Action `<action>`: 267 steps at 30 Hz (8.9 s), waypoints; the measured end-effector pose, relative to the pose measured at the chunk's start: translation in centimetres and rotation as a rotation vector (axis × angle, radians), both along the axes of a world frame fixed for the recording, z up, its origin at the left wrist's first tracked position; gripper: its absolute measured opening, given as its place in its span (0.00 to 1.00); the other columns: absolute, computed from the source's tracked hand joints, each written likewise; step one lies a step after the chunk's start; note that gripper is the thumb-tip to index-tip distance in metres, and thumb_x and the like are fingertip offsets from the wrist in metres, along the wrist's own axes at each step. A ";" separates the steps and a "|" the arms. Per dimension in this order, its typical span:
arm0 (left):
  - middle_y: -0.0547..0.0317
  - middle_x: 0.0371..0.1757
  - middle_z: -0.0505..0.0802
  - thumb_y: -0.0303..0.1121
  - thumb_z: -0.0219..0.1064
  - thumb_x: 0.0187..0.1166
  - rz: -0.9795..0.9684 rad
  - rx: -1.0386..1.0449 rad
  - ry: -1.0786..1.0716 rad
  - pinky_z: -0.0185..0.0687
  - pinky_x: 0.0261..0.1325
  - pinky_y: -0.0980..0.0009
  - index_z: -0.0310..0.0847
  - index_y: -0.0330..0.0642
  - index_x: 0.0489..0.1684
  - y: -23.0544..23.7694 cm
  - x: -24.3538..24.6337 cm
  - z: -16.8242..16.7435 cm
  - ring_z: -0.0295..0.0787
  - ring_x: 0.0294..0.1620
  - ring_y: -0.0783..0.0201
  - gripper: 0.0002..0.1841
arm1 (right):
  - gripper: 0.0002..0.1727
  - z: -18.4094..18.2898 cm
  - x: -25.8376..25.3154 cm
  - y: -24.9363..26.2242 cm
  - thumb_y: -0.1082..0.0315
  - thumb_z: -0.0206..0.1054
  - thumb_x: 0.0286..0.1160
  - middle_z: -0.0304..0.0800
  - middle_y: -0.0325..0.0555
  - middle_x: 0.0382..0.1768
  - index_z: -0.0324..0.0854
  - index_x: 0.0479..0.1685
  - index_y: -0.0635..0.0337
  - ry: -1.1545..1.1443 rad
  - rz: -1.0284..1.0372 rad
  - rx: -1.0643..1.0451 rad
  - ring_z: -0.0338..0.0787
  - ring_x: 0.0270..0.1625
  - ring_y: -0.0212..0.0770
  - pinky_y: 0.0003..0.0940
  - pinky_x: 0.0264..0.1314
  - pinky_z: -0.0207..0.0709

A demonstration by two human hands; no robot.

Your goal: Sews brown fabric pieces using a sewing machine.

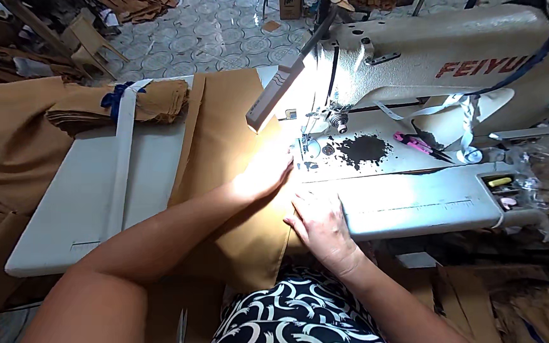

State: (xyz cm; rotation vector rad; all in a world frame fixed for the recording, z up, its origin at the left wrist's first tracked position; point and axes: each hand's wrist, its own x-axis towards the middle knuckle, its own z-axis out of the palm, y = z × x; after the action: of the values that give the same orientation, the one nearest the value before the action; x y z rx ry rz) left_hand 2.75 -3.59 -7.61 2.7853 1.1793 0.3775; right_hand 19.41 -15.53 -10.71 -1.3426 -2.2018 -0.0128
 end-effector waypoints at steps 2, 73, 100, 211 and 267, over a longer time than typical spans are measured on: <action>0.40 0.84 0.77 0.41 0.48 0.93 0.069 -0.089 0.063 0.58 0.85 0.38 0.73 0.33 0.81 -2.1 -0.1 -0.4 0.70 0.87 0.42 0.27 | 0.21 0.1 0.2 -0.5 0.51 0.65 0.78 0.95 0.49 0.59 0.94 0.50 0.59 0.003 -0.006 -0.011 0.92 0.64 0.57 0.67 0.69 0.73; 0.55 0.77 0.87 0.37 0.54 0.86 -0.422 -0.108 -0.195 0.47 0.83 0.26 0.90 0.50 0.68 1.4 -3.2 -2.1 0.73 0.85 0.46 0.20 | 0.19 0.5 7.9 11.4 0.74 0.59 0.74 0.92 0.53 0.46 0.97 0.49 0.50 0.059 0.462 0.072 0.87 0.61 0.55 0.55 0.77 0.69; 0.35 0.89 0.68 0.42 0.51 0.94 0.251 -0.251 0.080 0.51 0.88 0.35 0.68 0.46 0.88 17.5 -9.3 1.1 0.58 0.91 0.34 0.25 | 0.26 3.7 -5.7 13.0 0.54 0.56 0.90 0.80 0.68 0.64 0.82 0.55 0.75 -0.106 0.184 -0.386 0.78 0.75 0.65 0.55 0.72 0.74; 0.55 0.87 0.75 0.51 0.44 0.90 -0.004 -0.124 -0.082 0.42 0.86 0.28 0.75 0.48 0.82 -0.8 0.3 -2.3 0.60 0.91 0.45 0.29 | 0.18 2.3 7.7 13.1 0.68 0.57 0.84 0.92 0.47 0.65 0.91 0.62 0.56 -0.109 0.375 -0.168 0.80 0.79 0.57 0.59 0.86 0.59; 0.65 0.83 0.80 0.50 0.38 0.90 -0.134 -0.226 -0.227 0.32 0.88 0.27 0.75 0.54 0.84 -4.7 -1.8 -1.0 0.63 0.91 0.57 0.30 | 0.15 2.1 8.5 9.9 0.73 0.58 0.73 0.95 0.50 0.45 0.92 0.45 0.63 0.032 0.522 -0.086 0.91 0.54 0.47 0.43 0.65 0.78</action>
State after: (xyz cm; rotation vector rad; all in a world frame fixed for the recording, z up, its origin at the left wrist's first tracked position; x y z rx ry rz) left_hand 0.94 -8.29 -8.64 2.5304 0.9180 0.4988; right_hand 27.92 -5.61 -8.59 -0.7659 -2.4817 0.2976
